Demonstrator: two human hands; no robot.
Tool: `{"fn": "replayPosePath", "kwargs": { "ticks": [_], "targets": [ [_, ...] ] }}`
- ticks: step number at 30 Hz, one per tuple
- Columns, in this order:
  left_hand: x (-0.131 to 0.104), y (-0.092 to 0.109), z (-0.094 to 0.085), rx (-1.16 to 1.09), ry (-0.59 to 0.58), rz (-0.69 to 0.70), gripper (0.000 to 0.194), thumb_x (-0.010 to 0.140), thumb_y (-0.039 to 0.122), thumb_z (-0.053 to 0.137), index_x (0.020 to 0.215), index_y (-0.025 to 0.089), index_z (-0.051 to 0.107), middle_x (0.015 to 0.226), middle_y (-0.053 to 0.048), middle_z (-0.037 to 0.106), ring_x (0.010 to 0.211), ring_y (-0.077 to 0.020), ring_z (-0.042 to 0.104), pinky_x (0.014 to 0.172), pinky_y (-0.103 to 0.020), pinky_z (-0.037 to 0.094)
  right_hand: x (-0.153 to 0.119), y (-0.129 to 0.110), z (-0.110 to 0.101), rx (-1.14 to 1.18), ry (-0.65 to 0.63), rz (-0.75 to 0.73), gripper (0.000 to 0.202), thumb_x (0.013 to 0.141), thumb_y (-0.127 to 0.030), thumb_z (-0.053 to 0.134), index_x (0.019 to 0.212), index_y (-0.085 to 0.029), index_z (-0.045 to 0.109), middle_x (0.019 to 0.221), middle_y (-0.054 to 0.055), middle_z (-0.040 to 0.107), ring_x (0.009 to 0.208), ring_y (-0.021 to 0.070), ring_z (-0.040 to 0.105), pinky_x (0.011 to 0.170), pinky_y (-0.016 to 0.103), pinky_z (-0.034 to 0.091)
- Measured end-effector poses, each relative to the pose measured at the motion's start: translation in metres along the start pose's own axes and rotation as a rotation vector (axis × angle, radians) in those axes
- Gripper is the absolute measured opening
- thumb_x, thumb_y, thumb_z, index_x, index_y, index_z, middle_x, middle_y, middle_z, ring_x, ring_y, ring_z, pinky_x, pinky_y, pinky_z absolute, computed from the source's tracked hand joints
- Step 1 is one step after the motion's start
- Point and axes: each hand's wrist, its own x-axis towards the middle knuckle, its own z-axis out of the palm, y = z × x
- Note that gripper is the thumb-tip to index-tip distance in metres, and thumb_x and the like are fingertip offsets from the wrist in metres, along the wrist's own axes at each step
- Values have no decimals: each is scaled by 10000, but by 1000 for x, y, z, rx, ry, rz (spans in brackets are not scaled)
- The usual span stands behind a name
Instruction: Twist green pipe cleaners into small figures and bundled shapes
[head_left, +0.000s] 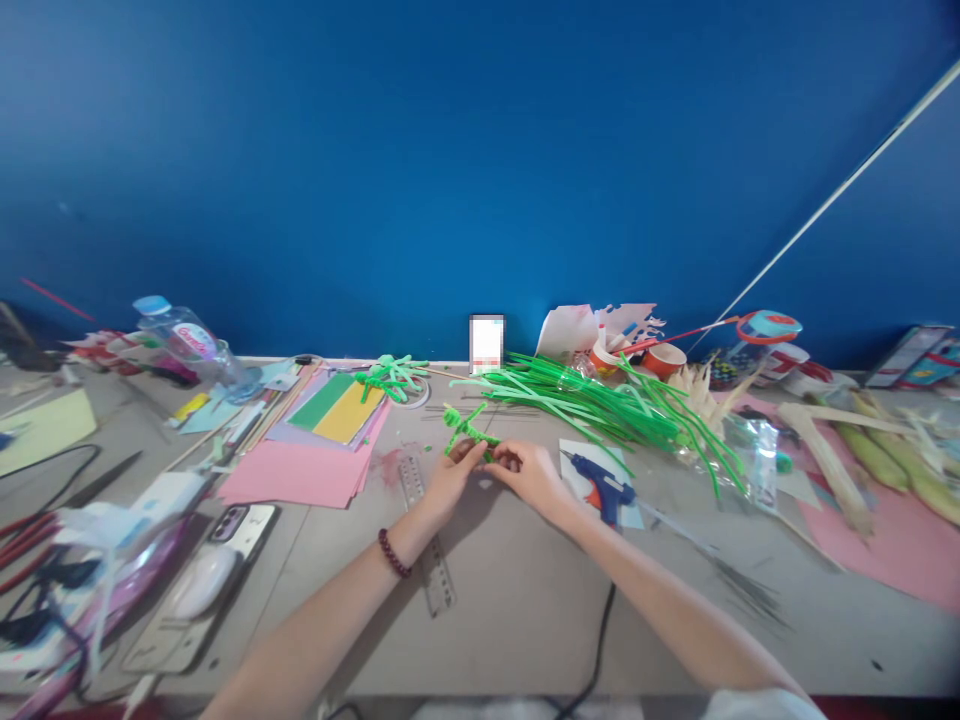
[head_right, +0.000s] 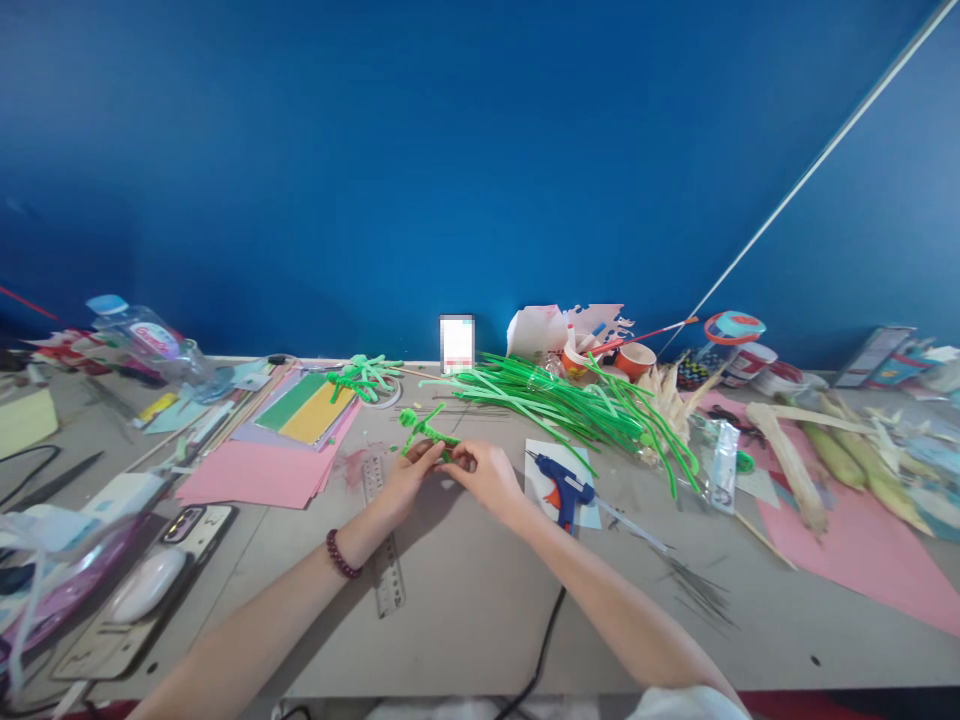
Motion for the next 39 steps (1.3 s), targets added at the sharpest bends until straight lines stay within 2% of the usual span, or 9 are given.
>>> {"fn": "replayPosePath", "kwargs": {
  "ticks": [3, 6, 14, 18, 21, 26, 29, 33, 39],
  "targets": [
    [2, 1, -2, 9, -1, 13, 282, 685, 421, 710, 756, 149, 694, 784, -50, 671, 714, -148, 597, 666, -263, 472, 0, 0, -2, -67, 97, -15, 251, 784, -406, 572, 688, -181, 628, 553, -7, 549, 514, 122, 464, 499, 235, 337],
    [4, 2, -4, 23, 9, 34, 290, 690, 431, 702, 706, 142, 685, 694, -34, 647, 613, -119, 561, 596, -238, 455, 3, 1, -6, -35, 219, 8, 229, 769, -397, 582, 771, -173, 631, 632, 9, 582, 541, 126, 490, 515, 234, 375],
    [5, 0, -6, 122, 33, 69, 298, 690, 424, 699, 791, 144, 714, 685, -17, 636, 573, -90, 482, 524, -210, 350, 4, 6, -2, 192, -19, 112, 177, 735, -339, 589, 739, -175, 656, 627, 15, 633, 554, 137, 560, 513, 233, 431],
    [4, 0, -7, 157, 10, 67, 305, 691, 442, 692, 742, 142, 699, 590, 13, 567, 497, -71, 409, 481, -216, 295, 7, 7, -4, 200, 94, 116, 224, 744, -398, 596, 743, -179, 638, 658, 24, 631, 579, 142, 571, 500, 233, 434],
    [3, 0, -6, 196, -32, 30, 350, 663, 479, 700, 675, 130, 687, 526, 17, 519, 478, -73, 384, 459, -221, 255, 13, 7, -12, 311, 226, 158, 307, 741, -456, 609, 871, -178, 621, 783, 49, 647, 680, 160, 596, 500, 227, 445],
    [-2, 1, 2, 255, -137, 5, 382, 593, 504, 734, 658, 130, 691, 557, -3, 566, 480, -76, 394, 474, -227, 270, 21, 6, -28, 531, 103, 183, 416, 733, -468, 641, 1055, -205, 625, 920, 57, 673, 821, 173, 621, 593, 235, 492],
    [-4, 1, 6, 254, -190, 9, 384, 565, 500, 754, 615, 131, 661, 566, -9, 580, 488, -83, 428, 490, -228, 309, 21, 4, -31, 554, 65, 145, 383, 714, -436, 671, 1015, -199, 668, 874, 43, 686, 777, 156, 622, 692, 269, 503],
    [-8, 1, 7, 195, -247, -62, 405, 602, 519, 732, 607, 126, 635, 522, -1, 550, 464, -86, 442, 483, -231, 312, 20, 3, -29, 538, 38, 167, 368, 700, -429, 683, 976, -185, 699, 813, 35, 688, 701, 146, 609, 684, 286, 497],
    [-11, 1, 7, 125, -240, -144, 427, 683, 532, 680, 791, 121, 720, 548, -13, 581, 460, -81, 420, 470, -232, 284, 17, 5, -23, 558, 25, 227, 399, 659, -428, 714, 964, -172, 715, 783, 33, 695, 653, 141, 602, 640, 276, 496]
  ]
}}
